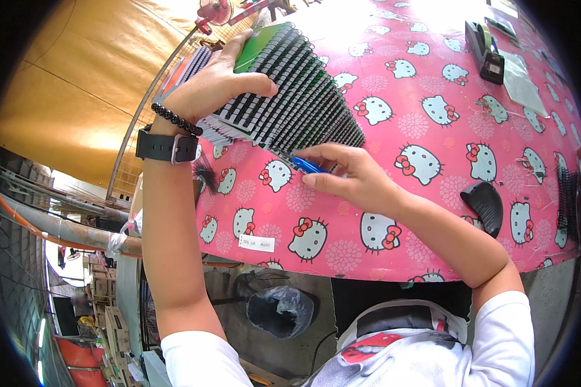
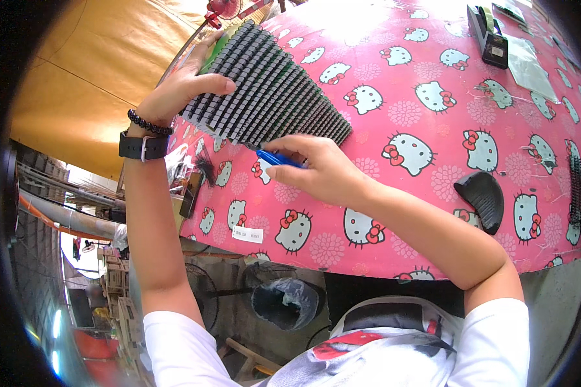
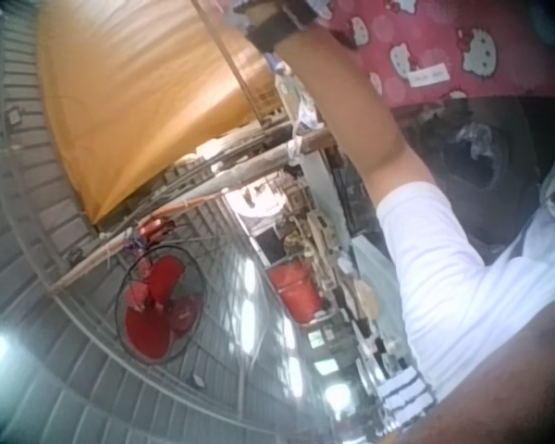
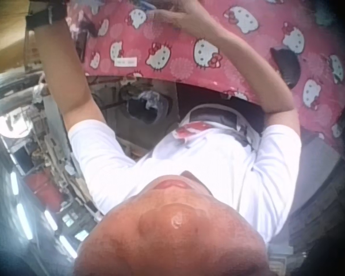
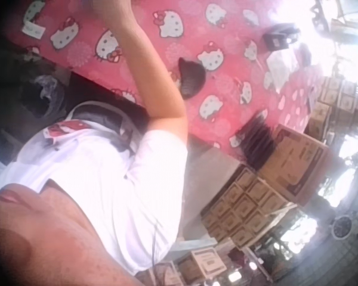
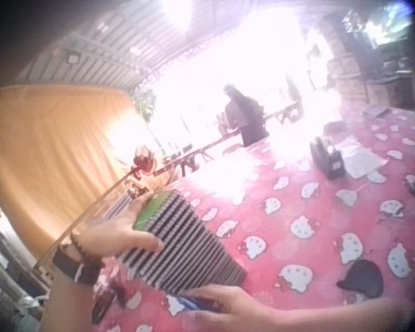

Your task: The person uses blue scissors to trim the spiral-bound edges of stacked notebooks on a pink Hello Kitty tablecloth. After trimming several stacks, the person retrieves a yellow notebook from a cardboard box and places it on the table.

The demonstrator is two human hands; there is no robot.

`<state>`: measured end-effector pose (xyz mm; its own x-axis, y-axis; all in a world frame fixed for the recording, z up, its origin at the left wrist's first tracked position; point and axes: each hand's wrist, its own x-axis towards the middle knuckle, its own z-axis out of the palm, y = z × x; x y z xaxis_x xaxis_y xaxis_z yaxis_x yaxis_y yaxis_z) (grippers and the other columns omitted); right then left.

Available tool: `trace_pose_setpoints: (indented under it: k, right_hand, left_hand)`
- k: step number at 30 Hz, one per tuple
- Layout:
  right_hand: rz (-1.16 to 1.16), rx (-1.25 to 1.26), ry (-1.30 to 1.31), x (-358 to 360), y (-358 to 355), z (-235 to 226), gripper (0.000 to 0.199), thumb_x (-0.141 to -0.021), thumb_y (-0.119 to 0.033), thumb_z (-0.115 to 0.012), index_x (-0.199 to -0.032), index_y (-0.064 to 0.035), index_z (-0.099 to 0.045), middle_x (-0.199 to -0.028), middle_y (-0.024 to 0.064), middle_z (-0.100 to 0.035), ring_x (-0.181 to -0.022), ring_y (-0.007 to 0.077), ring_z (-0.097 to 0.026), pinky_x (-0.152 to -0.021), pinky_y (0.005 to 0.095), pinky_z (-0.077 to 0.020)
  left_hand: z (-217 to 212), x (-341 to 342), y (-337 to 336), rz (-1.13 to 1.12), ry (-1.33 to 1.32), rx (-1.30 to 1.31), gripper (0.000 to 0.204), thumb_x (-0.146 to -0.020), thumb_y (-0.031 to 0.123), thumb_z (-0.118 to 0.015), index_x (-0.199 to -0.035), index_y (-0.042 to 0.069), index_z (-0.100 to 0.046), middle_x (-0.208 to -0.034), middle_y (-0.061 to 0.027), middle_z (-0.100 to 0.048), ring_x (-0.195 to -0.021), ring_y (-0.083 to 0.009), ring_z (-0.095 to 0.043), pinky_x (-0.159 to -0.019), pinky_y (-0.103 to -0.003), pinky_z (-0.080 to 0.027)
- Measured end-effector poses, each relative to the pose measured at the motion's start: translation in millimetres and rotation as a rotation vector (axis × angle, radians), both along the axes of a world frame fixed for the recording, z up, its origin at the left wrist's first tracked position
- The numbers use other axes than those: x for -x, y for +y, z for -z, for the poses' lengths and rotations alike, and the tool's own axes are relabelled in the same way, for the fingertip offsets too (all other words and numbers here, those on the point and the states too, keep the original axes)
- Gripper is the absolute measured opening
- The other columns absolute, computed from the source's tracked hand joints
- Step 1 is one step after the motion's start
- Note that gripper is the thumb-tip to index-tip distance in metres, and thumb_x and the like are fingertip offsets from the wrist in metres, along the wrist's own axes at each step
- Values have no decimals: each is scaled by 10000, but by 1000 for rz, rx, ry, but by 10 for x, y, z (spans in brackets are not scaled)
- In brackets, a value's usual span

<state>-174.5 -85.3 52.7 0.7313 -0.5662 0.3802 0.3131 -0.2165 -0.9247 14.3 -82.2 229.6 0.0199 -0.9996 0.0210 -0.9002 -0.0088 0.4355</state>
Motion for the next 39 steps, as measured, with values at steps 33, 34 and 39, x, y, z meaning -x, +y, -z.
trace_pose_setpoints:
  k: [33, 34, 39]
  right_hand:
    - [446, 773, -38, -16, -115, 227, 378, -782, -196, -663, -1121, -49, -584, -933, 83, -568, -890, 226, -539, -793, 353, -446]
    - [225, 405, 2, -11, -117, 216, 371, -799, -182, -651, -1130, -33, -577, -941, 89, -590, -846, 214, -558, -770, 341, -460]
    - [-405, -620, 67, 24, -214, 203, 323, -871, -158, -590, -1130, 32, -557, -983, 101, -644, -745, 143, -608, -708, 287, -491]
  left_hand:
    - [-4, -12, -17, -7, -8, -22, 941, -675, 272, -698, -1432, 15, -202, -1371, -156, -370, -1275, -235, -345, -1064, -307, -256]
    - [-2, -9, -13, 1, -14, -11, 941, -673, 270, -698, -1431, 14, -202, -1371, -156, -370, -1272, -235, -348, -1063, -308, -257]
    - [9, -16, -13, 5, -45, 11, 942, -667, 266, -698, -1429, 12, -207, -1366, -153, -376, -1266, -236, -355, -1062, -309, -258]
